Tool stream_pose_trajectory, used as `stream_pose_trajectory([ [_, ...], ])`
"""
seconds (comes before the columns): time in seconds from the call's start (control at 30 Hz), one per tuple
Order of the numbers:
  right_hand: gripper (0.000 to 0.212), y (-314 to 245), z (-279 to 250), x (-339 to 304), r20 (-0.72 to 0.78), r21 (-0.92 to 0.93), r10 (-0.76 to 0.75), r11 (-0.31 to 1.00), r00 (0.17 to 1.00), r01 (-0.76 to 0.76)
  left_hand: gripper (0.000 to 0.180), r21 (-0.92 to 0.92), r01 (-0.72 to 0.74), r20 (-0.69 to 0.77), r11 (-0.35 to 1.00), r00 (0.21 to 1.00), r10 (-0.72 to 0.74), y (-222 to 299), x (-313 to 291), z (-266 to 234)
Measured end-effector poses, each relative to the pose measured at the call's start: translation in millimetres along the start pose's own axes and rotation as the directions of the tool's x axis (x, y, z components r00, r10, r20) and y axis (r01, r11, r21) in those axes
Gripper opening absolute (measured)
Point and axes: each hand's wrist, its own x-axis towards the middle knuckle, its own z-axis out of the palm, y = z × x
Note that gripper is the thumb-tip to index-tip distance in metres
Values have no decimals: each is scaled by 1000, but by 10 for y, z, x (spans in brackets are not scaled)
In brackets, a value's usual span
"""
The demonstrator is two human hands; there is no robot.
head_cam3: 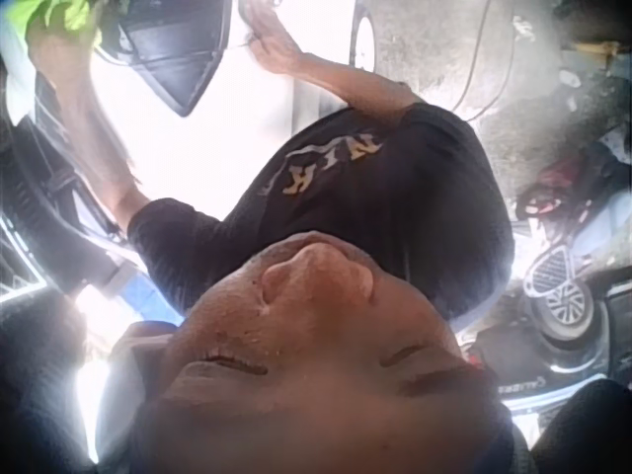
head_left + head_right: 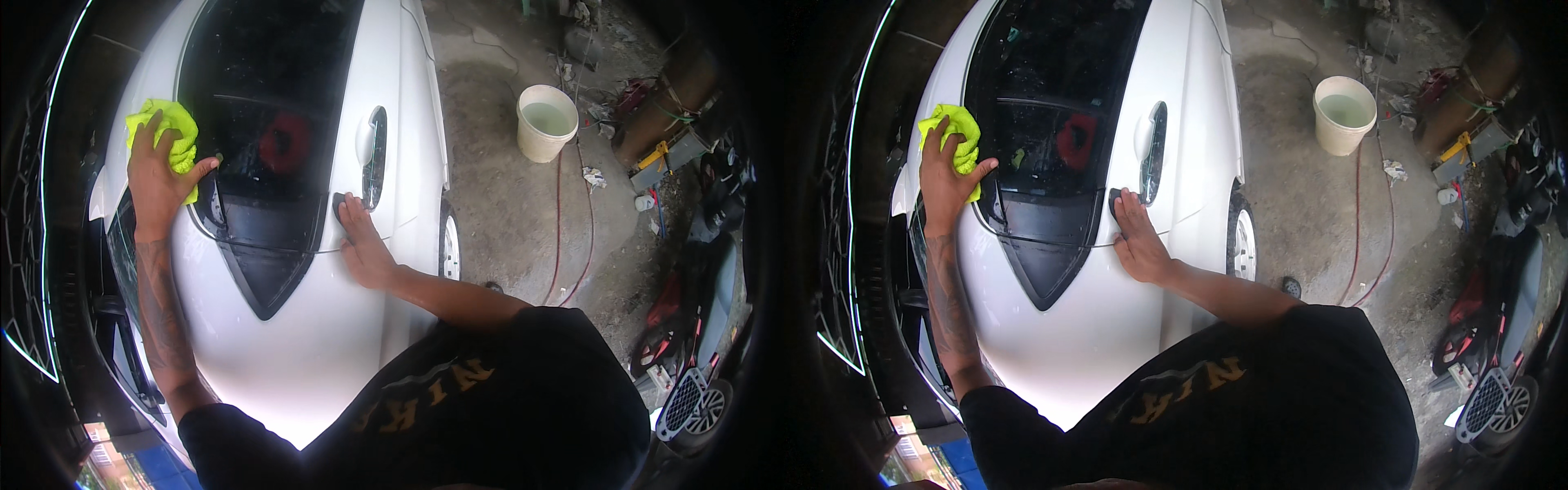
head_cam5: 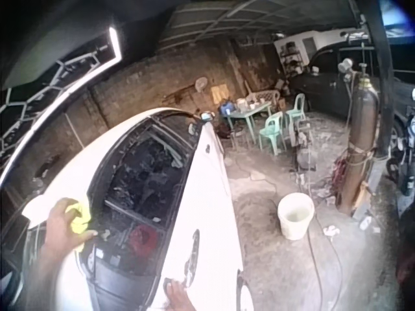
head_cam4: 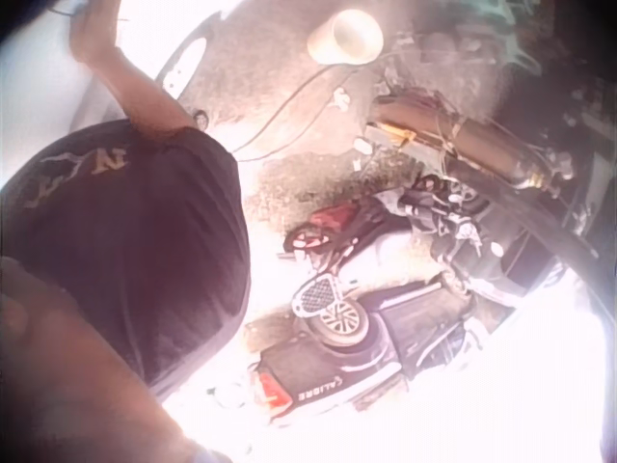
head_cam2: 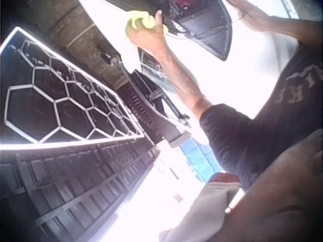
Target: The person uses a small black abrasive pad to rub the white paint on the side of a car, then wipes the area with a yellow microfiber cloth. The person repeats this process along the side door and rear quarter panel.
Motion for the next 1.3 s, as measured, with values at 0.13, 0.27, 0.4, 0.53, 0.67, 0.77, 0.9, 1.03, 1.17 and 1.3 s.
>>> stream_pose_trajectory([
  [0.13, 66, 84, -54, 230, 18, -74, 0, 997, 1000, 1, 33, -178, -70, -42, 981, 997, 63, -9, -26, 150],
  [0.27, 68, -2, 29, 61, 24, -57, 0, 998, 1000, 1, 25, -221, -159, -63, 962, 987, 149, 49, -40, 145],
  [0.4, 70, -39, 54, -42, 8, -113, -10, 993, 1000, 11, 25, -204, -133, -88, 970, 989, 118, 40, -25, 258],
  [0.53, 67, 53, 63, 355, -61, -119, 38, 992, 997, -45, 25, -237, -108, -82, 966, 993, 91, 86, -30, 298],
  [0.67, 70, -106, 97, -187, 83, 15, 6, 1000, 997, -7, 23, -277, -135, -135, 951, 986, 100, 81, -33, 301],
  [0.77, 68, 73, 31, 384, 22, -63, 90, 994, 996, -88, 22, -366, -145, -160, 919, 983, 91, 42, 7, 340],
  [0.9, 67, 200, 14, 792, -72, -58, 109, 992, 991, -113, 26, -461, -187, -290, 867, 956, 51, 42, 53, 229],
  [1.03, 73, -118, 85, -125, -6, 18, 59, 998, 998, -59, 33, -684, -213, -163, 697, 977, 138, 426, 36, -24],
  [1.17, 73, 74, 98, 176, -14, -30, 12, 999, 1000, -12, 77, -557, -213, 397, 803, 780, 483, 917, -195, -43],
  [1.3, 68, 56, 71, 271, -56, -45, 35, 998, 998, -37, 62, -497, -367, 350, 786, 745, 569, 1054, -295, 3],
])
